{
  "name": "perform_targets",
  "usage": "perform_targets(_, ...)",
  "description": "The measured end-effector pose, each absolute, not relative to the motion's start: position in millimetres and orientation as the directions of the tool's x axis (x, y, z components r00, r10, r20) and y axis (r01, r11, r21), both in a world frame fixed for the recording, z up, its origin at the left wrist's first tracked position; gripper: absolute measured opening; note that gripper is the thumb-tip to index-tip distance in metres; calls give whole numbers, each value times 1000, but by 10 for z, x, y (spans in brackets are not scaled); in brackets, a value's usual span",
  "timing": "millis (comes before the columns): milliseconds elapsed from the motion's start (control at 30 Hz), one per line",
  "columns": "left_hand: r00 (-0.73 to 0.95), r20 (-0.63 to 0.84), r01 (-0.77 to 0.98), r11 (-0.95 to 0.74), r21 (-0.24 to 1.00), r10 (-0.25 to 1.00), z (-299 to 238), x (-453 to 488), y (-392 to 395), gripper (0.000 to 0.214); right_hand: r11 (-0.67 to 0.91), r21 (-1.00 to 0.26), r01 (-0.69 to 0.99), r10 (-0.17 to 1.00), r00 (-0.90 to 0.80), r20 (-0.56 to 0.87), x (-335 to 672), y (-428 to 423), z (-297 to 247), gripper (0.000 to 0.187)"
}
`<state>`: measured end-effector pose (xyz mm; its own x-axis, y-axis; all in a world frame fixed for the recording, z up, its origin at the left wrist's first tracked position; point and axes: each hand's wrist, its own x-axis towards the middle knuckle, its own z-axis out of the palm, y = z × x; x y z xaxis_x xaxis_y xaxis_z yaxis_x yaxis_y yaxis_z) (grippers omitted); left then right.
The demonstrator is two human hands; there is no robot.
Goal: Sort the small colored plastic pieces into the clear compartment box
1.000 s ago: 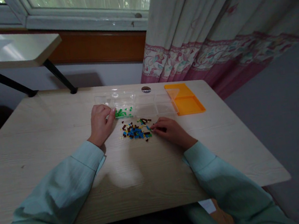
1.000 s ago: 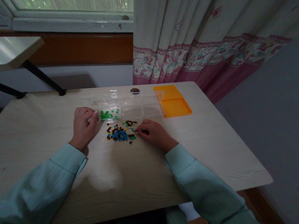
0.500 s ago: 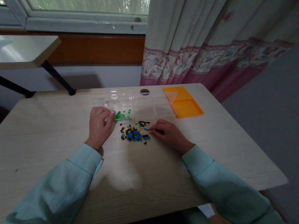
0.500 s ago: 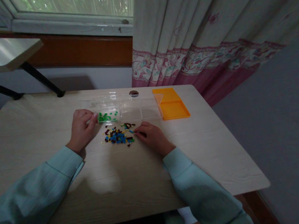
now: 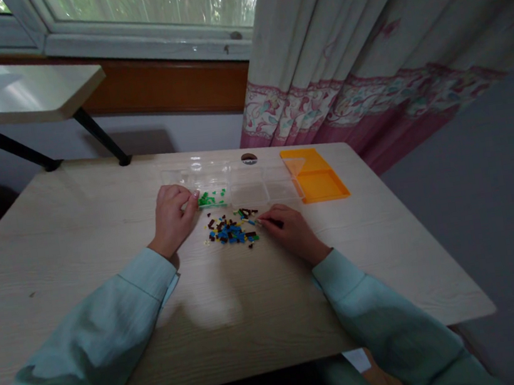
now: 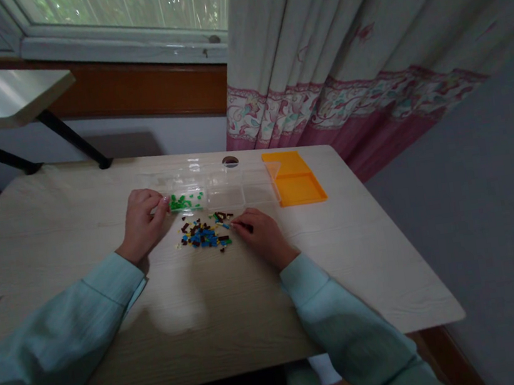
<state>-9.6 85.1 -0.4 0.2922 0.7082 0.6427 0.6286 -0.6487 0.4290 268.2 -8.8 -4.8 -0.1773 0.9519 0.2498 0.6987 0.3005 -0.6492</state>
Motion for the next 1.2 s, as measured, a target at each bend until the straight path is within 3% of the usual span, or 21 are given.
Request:
perform_targets(767, 301, 621, 634, -638, 437, 724, -28, -101, 856, 39, 339, -588, 734, 940, -291, 179, 2711, -108, 13, 16)
perform_targets(1200, 318, 612, 631, -643, 434, 725, -42, -102, 851, 34, 335, -540, 772, 942, -272, 195, 2672, -123, -29, 13)
